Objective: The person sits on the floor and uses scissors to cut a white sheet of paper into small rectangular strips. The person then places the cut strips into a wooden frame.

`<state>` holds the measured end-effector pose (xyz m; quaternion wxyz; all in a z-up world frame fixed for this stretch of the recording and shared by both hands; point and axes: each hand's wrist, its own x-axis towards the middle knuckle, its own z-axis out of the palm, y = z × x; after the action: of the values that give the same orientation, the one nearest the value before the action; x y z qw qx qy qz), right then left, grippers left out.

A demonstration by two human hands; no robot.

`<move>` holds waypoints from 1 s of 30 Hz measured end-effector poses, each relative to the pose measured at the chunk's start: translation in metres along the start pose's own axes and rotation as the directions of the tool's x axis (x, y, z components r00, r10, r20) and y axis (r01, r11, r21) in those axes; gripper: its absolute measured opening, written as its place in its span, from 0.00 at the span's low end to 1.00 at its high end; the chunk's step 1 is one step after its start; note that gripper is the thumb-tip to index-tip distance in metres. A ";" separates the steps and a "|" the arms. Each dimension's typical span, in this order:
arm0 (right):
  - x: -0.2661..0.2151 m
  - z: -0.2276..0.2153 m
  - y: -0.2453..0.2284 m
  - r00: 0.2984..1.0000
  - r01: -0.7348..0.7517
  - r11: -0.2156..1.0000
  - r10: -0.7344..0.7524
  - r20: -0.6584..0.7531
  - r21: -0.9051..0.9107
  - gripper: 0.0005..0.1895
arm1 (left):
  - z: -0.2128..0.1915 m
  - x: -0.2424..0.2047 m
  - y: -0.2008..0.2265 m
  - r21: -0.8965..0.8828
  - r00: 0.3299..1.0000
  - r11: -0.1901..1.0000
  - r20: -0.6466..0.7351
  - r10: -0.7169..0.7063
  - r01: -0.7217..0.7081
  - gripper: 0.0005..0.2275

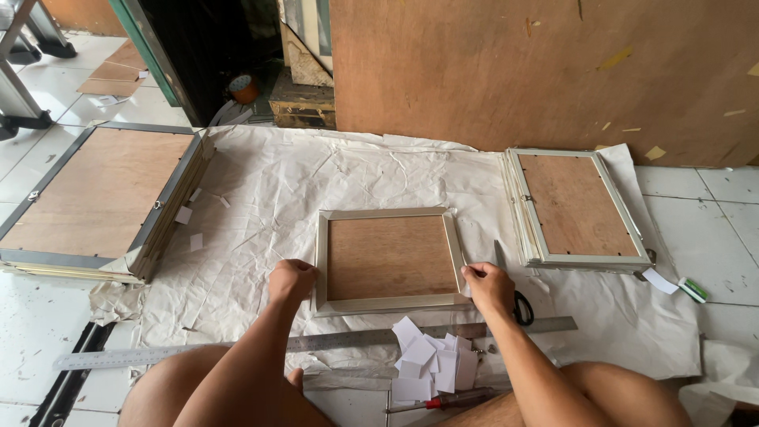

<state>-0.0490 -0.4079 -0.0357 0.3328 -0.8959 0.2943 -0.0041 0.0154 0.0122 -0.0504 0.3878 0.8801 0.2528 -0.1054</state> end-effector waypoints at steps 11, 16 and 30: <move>-0.007 0.013 -0.006 0.985 0.117 0.991 -0.107 -0.138 0.066 0.12 | -0.011 -0.026 0.031 0.143 0.993 0.987 -0.074 0.089 -0.078 0.13; -0.009 0.014 -0.002 0.997 -0.025 0.978 0.040 -0.070 0.209 0.13 | -0.001 -0.005 0.013 0.009 0.999 1.000 -0.025 0.021 -0.021 0.17; -0.007 0.029 0.007 0.912 0.322 0.938 -0.344 -0.224 -0.131 0.06 | 0.001 -0.005 0.022 0.101 0.987 0.982 -0.001 0.159 -0.158 0.11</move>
<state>-0.0524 -0.3913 -0.0612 0.2474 -0.9398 0.1756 -0.1572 0.0232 -0.0032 -0.0354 0.3488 0.9164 0.1781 -0.0831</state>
